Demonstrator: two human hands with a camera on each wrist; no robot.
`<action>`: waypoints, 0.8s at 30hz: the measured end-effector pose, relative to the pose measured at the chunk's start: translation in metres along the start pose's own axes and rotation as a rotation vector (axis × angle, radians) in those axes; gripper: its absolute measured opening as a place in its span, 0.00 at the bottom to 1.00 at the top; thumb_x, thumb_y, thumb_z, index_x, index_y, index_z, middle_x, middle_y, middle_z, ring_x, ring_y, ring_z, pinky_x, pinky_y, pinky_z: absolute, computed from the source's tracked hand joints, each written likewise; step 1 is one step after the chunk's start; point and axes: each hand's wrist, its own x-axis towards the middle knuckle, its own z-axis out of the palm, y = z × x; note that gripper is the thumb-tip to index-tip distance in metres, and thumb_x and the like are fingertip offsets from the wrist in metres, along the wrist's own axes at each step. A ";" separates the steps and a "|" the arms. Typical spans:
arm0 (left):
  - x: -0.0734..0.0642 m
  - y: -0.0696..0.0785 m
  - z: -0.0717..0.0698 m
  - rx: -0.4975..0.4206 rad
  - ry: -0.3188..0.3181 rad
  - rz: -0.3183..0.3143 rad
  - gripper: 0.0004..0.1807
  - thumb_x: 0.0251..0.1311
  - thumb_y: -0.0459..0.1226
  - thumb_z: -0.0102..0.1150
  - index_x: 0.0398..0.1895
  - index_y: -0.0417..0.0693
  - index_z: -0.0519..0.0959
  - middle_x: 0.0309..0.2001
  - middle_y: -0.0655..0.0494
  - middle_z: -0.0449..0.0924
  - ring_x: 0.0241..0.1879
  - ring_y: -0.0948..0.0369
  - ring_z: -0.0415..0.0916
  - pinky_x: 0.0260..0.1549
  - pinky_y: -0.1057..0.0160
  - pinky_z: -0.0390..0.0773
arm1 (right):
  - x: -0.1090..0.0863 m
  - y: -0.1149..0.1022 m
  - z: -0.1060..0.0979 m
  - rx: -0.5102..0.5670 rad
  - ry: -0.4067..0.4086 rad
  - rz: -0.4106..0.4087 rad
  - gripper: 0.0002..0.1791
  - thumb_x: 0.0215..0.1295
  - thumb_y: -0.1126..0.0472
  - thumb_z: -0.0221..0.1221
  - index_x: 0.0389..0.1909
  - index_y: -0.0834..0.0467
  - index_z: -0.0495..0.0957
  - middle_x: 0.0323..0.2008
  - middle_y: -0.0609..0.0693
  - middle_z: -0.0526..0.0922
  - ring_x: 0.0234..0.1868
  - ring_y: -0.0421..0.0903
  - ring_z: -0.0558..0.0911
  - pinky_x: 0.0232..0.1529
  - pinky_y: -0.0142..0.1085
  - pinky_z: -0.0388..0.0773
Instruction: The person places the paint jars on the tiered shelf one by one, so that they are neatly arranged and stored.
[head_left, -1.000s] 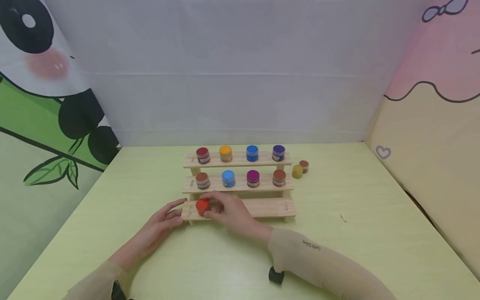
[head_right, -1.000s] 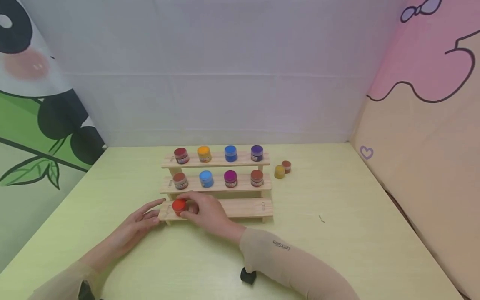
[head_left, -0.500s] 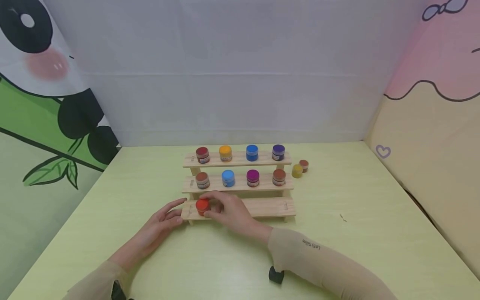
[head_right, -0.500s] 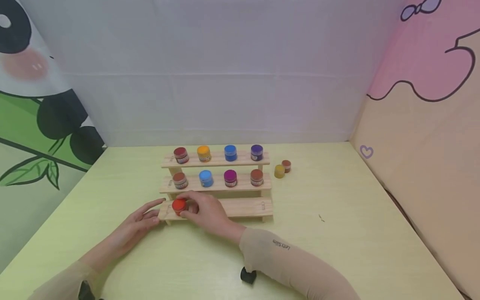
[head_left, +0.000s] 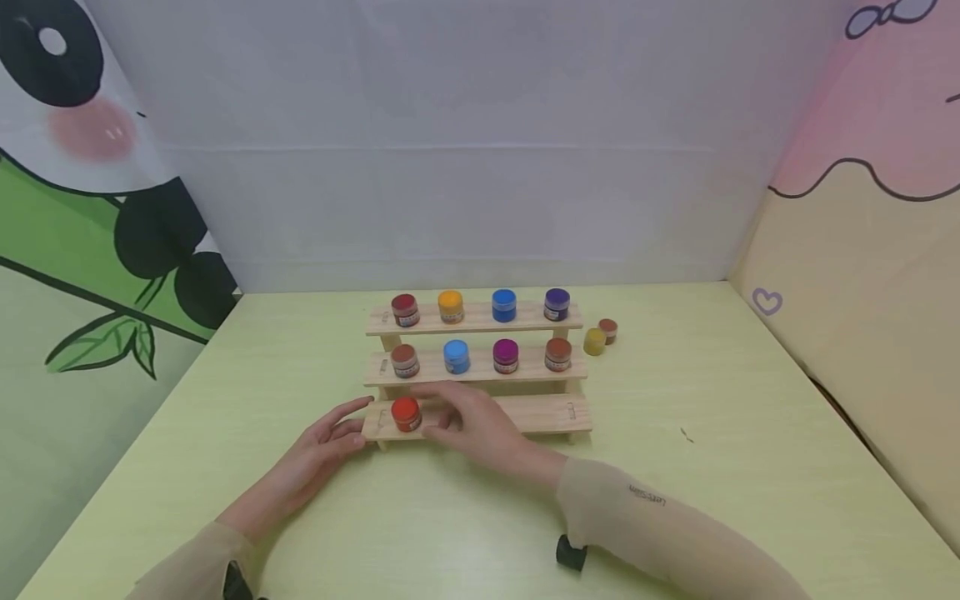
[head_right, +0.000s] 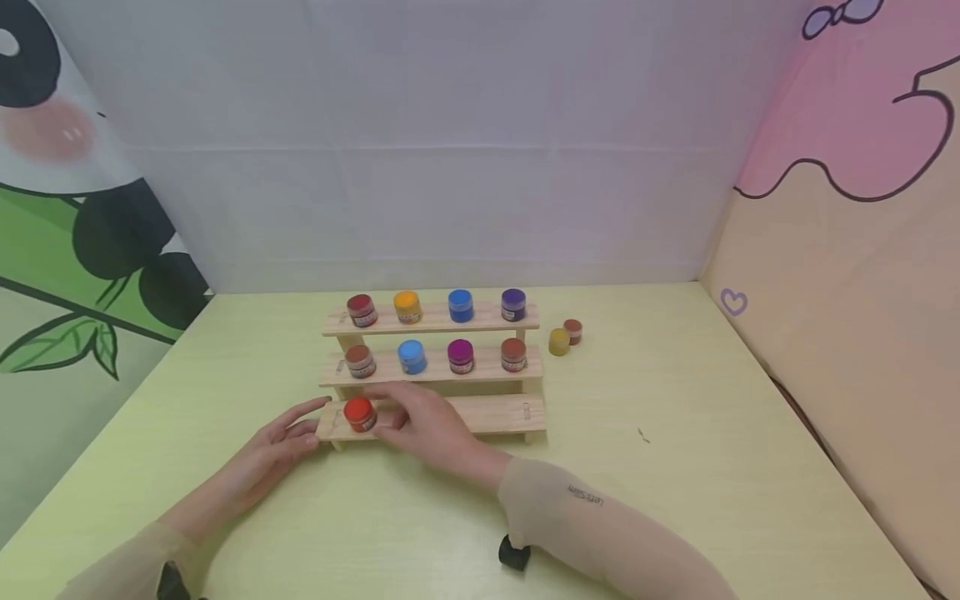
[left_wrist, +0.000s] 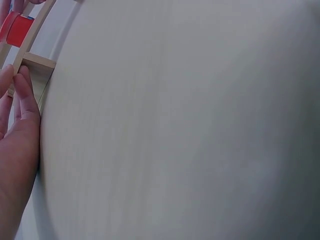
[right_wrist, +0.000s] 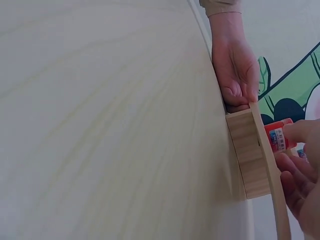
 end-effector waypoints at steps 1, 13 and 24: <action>0.000 0.001 0.000 0.002 0.000 0.000 0.38 0.71 0.43 0.53 0.79 0.55 0.49 0.67 0.51 0.70 0.59 0.72 0.74 0.56 0.76 0.71 | -0.002 -0.001 -0.003 0.002 -0.005 0.005 0.30 0.63 0.58 0.66 0.67 0.43 0.71 0.56 0.42 0.81 0.36 0.33 0.77 0.38 0.28 0.80; 0.001 0.000 0.000 0.016 0.030 -0.039 0.38 0.70 0.44 0.55 0.78 0.58 0.50 0.68 0.50 0.70 0.58 0.72 0.74 0.55 0.76 0.71 | -0.025 -0.013 -0.047 -0.069 0.057 -0.038 0.25 0.65 0.59 0.64 0.63 0.48 0.74 0.54 0.45 0.83 0.38 0.34 0.79 0.37 0.29 0.78; 0.001 0.000 0.001 0.024 0.032 -0.036 0.38 0.70 0.44 0.55 0.78 0.59 0.51 0.67 0.52 0.70 0.58 0.73 0.74 0.55 0.77 0.71 | -0.035 -0.028 -0.101 -0.128 0.261 -0.185 0.24 0.60 0.64 0.68 0.58 0.56 0.77 0.45 0.49 0.87 0.34 0.38 0.82 0.33 0.31 0.79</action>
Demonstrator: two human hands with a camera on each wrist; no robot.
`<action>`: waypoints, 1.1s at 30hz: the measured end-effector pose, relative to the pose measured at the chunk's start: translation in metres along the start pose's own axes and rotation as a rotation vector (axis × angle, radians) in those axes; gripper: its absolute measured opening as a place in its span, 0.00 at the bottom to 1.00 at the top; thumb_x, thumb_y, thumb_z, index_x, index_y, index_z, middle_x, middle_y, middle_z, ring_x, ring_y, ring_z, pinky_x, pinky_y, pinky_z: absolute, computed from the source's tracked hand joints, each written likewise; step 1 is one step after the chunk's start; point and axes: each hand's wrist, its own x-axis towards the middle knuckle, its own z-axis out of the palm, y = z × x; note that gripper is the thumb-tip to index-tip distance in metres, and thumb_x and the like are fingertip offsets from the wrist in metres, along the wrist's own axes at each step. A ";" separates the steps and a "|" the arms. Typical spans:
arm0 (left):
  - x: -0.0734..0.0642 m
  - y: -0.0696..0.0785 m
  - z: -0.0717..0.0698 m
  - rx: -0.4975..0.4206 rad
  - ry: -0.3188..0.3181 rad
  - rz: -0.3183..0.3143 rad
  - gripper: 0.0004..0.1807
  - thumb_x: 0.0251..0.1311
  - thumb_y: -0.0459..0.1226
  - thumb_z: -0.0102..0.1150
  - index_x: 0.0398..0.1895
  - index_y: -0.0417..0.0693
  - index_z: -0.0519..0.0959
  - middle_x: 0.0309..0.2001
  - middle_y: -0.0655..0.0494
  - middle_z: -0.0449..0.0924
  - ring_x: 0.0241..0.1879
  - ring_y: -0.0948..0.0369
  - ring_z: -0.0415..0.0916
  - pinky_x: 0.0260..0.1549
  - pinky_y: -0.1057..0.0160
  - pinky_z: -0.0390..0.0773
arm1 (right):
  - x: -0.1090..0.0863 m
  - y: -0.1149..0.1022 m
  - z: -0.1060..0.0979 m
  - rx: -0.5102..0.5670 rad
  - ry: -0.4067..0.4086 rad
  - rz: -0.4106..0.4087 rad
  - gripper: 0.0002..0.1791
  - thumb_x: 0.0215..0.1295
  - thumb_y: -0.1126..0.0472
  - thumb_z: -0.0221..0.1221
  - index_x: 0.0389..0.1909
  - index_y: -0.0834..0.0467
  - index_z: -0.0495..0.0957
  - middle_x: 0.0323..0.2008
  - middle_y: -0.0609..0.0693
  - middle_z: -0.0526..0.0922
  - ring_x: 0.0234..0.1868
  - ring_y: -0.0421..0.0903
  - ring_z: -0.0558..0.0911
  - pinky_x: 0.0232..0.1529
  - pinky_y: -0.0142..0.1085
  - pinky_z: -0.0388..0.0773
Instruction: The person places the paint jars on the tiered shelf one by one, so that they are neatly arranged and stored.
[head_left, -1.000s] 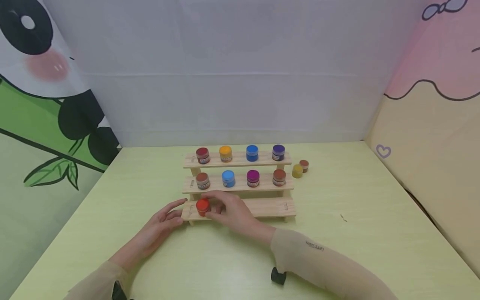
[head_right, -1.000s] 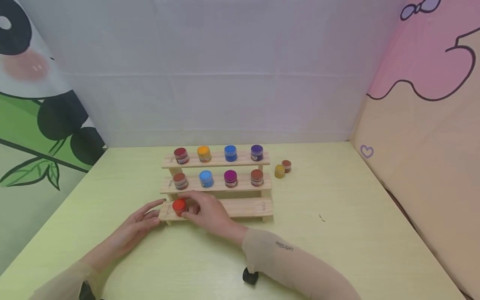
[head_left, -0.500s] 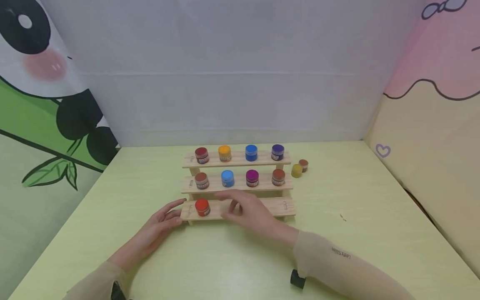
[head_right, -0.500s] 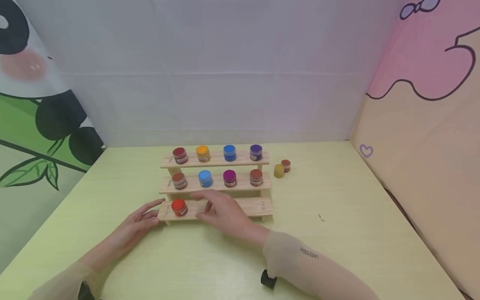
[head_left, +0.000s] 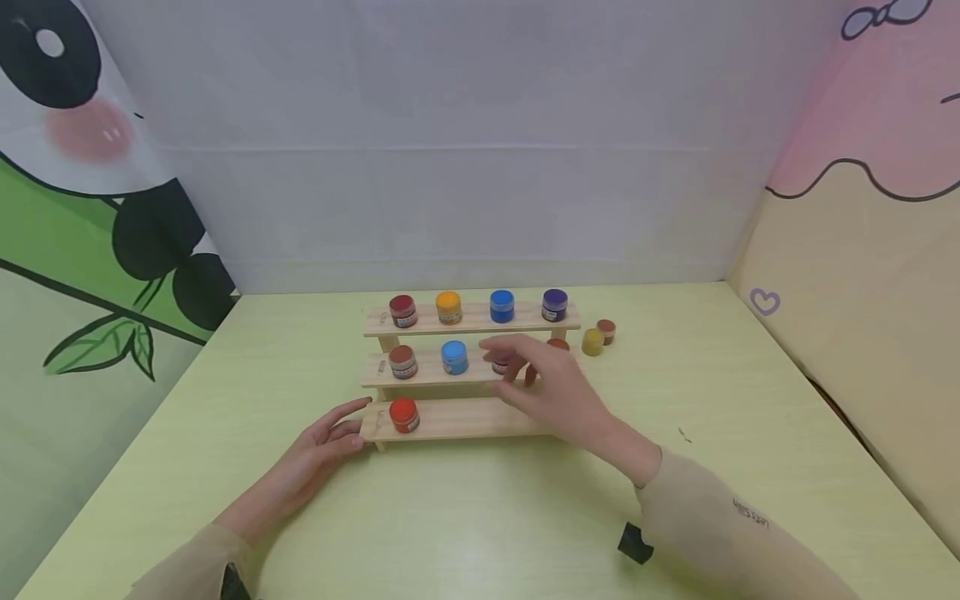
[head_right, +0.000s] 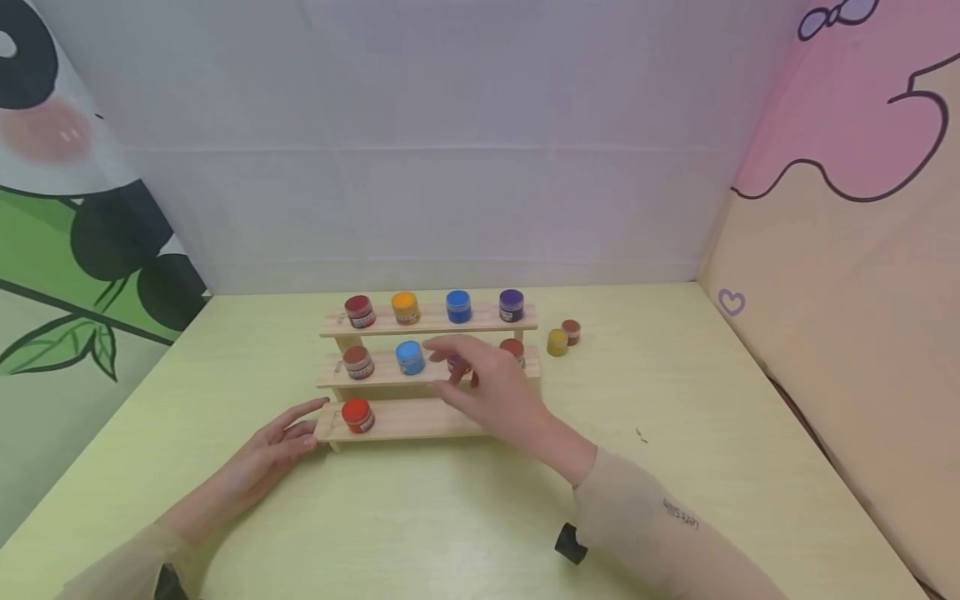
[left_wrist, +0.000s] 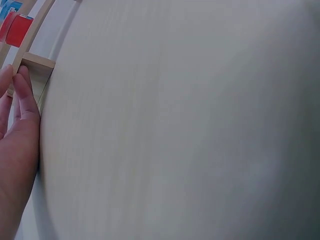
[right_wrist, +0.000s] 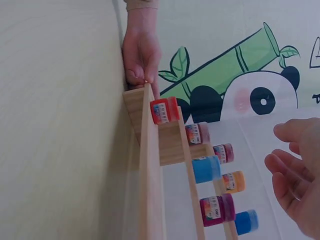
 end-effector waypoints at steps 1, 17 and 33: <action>0.000 0.000 0.000 0.002 -0.003 0.004 0.38 0.70 0.44 0.55 0.78 0.59 0.50 0.68 0.51 0.70 0.58 0.73 0.74 0.55 0.77 0.71 | 0.000 0.000 -0.005 -0.012 0.018 -0.001 0.24 0.59 0.64 0.68 0.58 0.56 0.77 0.45 0.50 0.87 0.34 0.38 0.82 0.32 0.31 0.79; -0.002 0.001 -0.001 0.001 -0.015 0.022 0.38 0.71 0.43 0.54 0.79 0.57 0.49 0.66 0.53 0.71 0.58 0.72 0.74 0.55 0.76 0.71 | 0.000 0.044 -0.063 -0.177 0.289 -0.075 0.22 0.59 0.69 0.67 0.55 0.60 0.78 0.41 0.53 0.87 0.31 0.40 0.80 0.28 0.32 0.77; 0.000 -0.001 -0.001 -0.009 -0.006 0.010 0.36 0.70 0.43 0.54 0.78 0.58 0.51 0.67 0.53 0.70 0.59 0.72 0.74 0.56 0.76 0.71 | -0.011 0.135 -0.084 -0.169 0.329 0.077 0.26 0.62 0.69 0.64 0.62 0.55 0.74 0.46 0.53 0.85 0.39 0.39 0.79 0.36 0.25 0.74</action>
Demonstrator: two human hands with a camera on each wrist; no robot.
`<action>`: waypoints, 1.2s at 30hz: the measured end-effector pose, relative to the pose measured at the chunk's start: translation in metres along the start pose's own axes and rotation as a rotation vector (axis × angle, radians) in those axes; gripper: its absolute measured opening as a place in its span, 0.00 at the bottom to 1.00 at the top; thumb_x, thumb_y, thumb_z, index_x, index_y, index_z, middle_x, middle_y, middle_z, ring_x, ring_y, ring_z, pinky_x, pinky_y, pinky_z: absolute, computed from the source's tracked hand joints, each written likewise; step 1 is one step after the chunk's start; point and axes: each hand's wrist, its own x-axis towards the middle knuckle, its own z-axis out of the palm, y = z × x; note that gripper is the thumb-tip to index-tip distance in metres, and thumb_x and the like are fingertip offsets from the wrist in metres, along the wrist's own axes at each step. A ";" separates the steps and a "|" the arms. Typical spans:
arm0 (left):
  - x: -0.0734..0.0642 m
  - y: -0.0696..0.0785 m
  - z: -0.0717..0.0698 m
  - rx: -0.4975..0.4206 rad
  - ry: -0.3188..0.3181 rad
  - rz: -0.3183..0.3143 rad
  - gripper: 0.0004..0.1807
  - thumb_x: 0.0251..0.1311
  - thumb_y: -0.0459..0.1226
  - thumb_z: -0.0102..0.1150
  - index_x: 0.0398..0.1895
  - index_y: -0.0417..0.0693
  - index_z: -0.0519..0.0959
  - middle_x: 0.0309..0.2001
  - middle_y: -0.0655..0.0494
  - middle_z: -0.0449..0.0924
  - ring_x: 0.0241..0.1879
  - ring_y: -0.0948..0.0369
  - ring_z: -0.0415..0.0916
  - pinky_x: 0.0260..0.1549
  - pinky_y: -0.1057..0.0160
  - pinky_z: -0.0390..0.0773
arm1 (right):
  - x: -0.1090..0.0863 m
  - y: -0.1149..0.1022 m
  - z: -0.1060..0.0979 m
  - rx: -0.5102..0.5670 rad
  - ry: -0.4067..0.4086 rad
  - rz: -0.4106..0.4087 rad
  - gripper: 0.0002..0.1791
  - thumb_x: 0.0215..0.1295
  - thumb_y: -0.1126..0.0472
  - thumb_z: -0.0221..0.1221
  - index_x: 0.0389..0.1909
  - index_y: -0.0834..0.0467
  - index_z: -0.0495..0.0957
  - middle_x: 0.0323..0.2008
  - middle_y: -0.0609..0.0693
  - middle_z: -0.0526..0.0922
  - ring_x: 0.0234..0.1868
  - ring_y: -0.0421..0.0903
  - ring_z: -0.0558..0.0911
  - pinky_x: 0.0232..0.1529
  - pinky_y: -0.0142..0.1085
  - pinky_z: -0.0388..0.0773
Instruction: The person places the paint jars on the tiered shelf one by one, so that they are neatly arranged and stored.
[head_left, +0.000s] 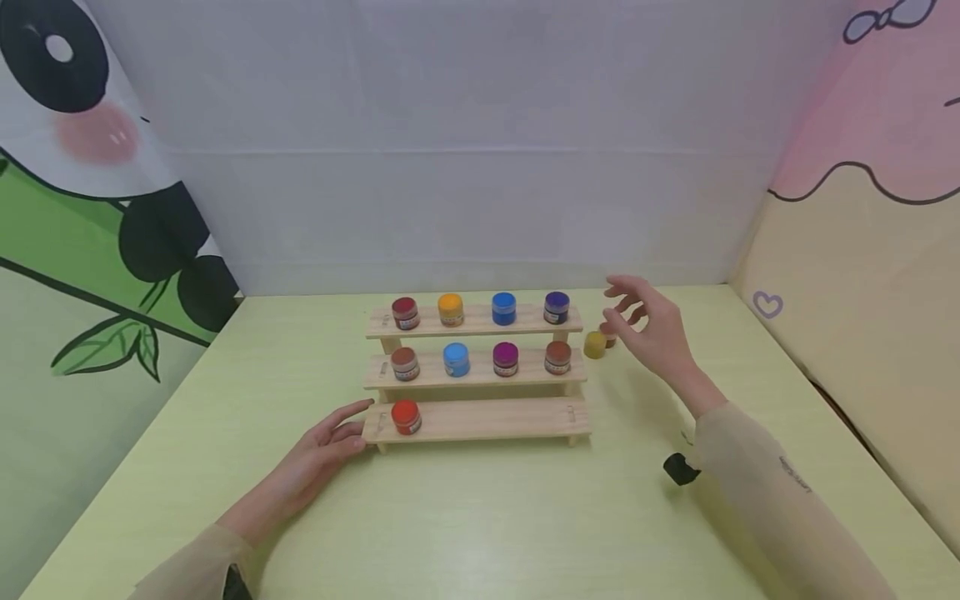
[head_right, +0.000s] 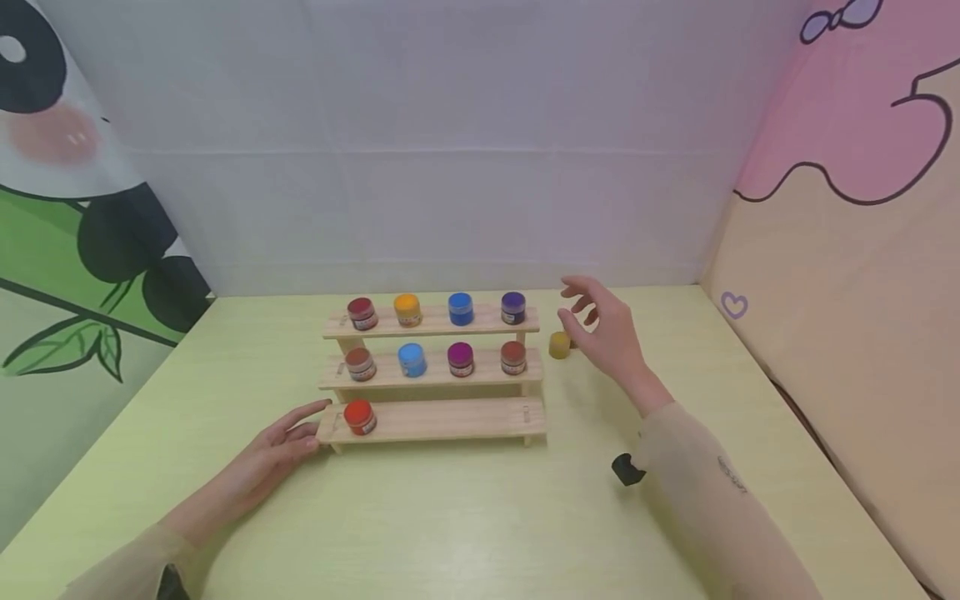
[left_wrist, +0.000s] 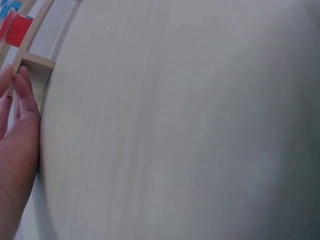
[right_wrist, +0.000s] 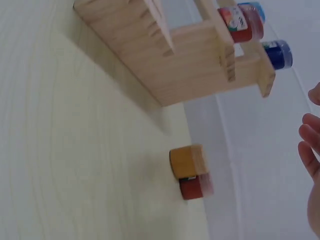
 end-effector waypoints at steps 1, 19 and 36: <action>0.001 -0.001 0.000 -0.004 0.002 0.000 0.36 0.70 0.42 0.54 0.78 0.58 0.51 0.67 0.53 0.70 0.59 0.72 0.74 0.56 0.76 0.71 | -0.001 0.006 0.001 0.004 -0.003 0.019 0.27 0.62 0.68 0.63 0.63 0.55 0.74 0.47 0.53 0.85 0.40 0.41 0.79 0.37 0.26 0.74; 0.000 0.000 0.003 -0.002 -0.009 -0.004 0.38 0.70 0.43 0.54 0.79 0.58 0.50 0.73 0.43 0.63 0.60 0.71 0.73 0.56 0.76 0.70 | -0.011 0.073 0.012 0.039 -0.325 0.202 0.37 0.67 0.62 0.59 0.75 0.53 0.58 0.74 0.60 0.61 0.65 0.65 0.67 0.61 0.60 0.67; -0.001 0.001 0.001 -0.004 0.000 -0.012 0.38 0.70 0.43 0.54 0.79 0.57 0.50 0.71 0.47 0.66 0.59 0.73 0.73 0.55 0.77 0.70 | -0.016 0.082 0.013 0.098 -0.580 0.332 0.37 0.65 0.58 0.64 0.73 0.58 0.61 0.63 0.64 0.72 0.61 0.58 0.72 0.65 0.58 0.67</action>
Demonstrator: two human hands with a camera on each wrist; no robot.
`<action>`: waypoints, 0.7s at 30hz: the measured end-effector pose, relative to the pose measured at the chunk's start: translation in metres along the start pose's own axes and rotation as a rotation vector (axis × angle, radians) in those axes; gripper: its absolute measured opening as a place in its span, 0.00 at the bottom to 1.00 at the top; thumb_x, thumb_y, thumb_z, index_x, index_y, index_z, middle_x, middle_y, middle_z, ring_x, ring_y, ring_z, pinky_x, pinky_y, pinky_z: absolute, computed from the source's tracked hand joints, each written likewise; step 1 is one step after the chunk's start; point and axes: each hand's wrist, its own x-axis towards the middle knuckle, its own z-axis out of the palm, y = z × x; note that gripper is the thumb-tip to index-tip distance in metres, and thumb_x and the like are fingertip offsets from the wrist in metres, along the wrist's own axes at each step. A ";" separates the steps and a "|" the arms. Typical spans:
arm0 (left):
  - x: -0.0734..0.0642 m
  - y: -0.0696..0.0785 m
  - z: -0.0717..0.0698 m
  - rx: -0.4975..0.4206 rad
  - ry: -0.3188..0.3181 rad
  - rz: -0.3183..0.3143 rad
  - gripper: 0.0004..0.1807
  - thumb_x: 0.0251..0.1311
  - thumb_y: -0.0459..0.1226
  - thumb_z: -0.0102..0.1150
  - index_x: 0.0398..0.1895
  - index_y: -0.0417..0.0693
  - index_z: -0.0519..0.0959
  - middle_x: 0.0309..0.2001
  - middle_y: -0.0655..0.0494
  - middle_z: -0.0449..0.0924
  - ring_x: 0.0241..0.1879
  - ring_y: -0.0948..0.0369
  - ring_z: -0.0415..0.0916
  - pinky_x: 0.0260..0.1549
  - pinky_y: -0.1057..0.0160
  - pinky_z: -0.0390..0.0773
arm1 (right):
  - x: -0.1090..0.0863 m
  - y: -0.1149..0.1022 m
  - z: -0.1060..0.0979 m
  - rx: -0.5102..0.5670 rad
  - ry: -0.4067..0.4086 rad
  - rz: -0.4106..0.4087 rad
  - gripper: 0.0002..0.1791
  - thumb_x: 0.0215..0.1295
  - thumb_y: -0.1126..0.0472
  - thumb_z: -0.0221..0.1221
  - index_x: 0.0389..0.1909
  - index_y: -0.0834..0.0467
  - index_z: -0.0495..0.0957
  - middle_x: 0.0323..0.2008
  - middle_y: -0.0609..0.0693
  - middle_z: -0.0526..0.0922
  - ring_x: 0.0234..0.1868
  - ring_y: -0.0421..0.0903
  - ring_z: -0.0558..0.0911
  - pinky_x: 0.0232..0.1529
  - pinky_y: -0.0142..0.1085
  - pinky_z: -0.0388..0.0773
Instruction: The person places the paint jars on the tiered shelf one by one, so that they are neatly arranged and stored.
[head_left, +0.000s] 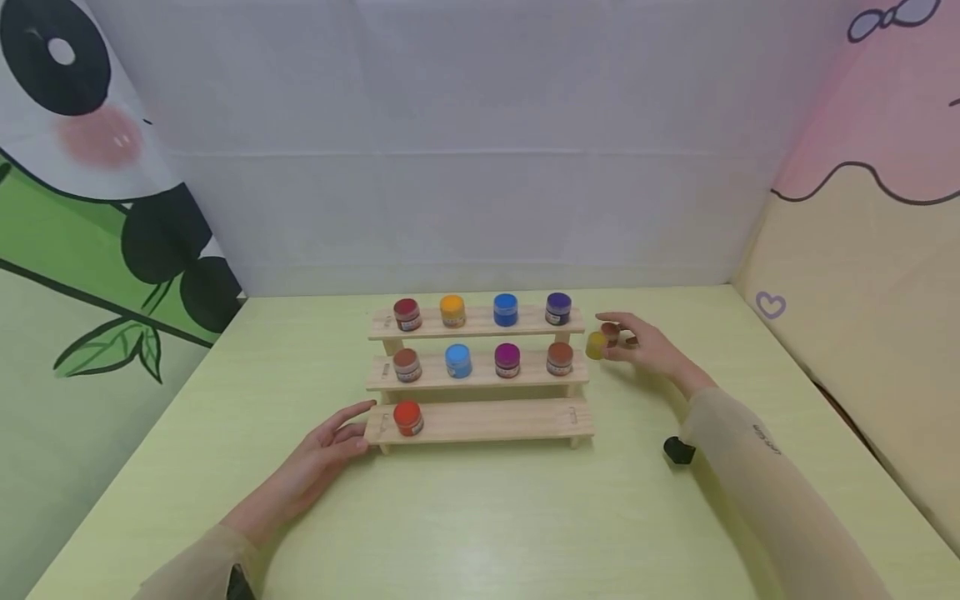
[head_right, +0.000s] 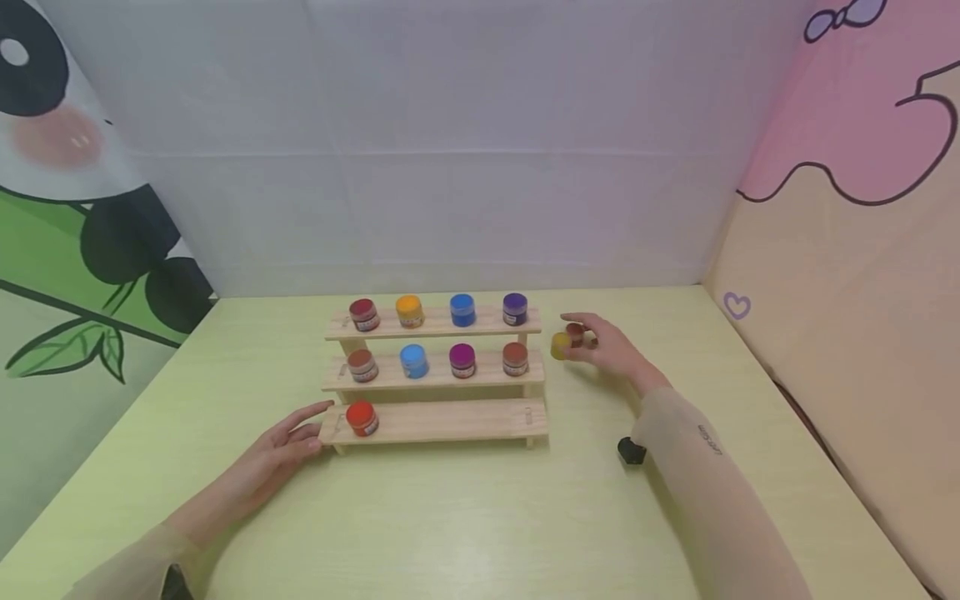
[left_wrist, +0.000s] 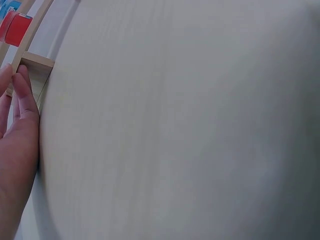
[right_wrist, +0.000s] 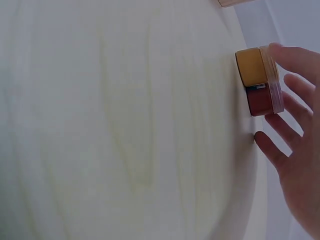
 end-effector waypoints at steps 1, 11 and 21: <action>0.000 0.000 0.000 -0.001 0.002 0.001 0.38 0.70 0.43 0.55 0.78 0.57 0.50 0.70 0.47 0.67 0.59 0.73 0.74 0.55 0.77 0.70 | 0.000 0.001 0.000 -0.003 -0.006 -0.002 0.37 0.65 0.58 0.64 0.72 0.60 0.62 0.62 0.63 0.72 0.60 0.58 0.72 0.65 0.58 0.68; -0.001 -0.004 0.000 0.002 0.006 -0.008 0.38 0.70 0.43 0.54 0.78 0.58 0.50 0.70 0.47 0.67 0.59 0.71 0.73 0.56 0.76 0.70 | -0.003 0.007 -0.005 -0.030 -0.032 0.056 0.35 0.62 0.58 0.67 0.69 0.61 0.67 0.61 0.63 0.74 0.62 0.62 0.74 0.62 0.55 0.73; 0.001 0.000 0.000 0.002 0.016 -0.009 0.37 0.70 0.43 0.55 0.78 0.58 0.51 0.71 0.45 0.66 0.59 0.71 0.73 0.56 0.76 0.70 | -0.007 0.012 -0.012 0.046 -0.012 0.086 0.26 0.63 0.61 0.65 0.62 0.60 0.73 0.56 0.62 0.80 0.57 0.60 0.80 0.61 0.54 0.74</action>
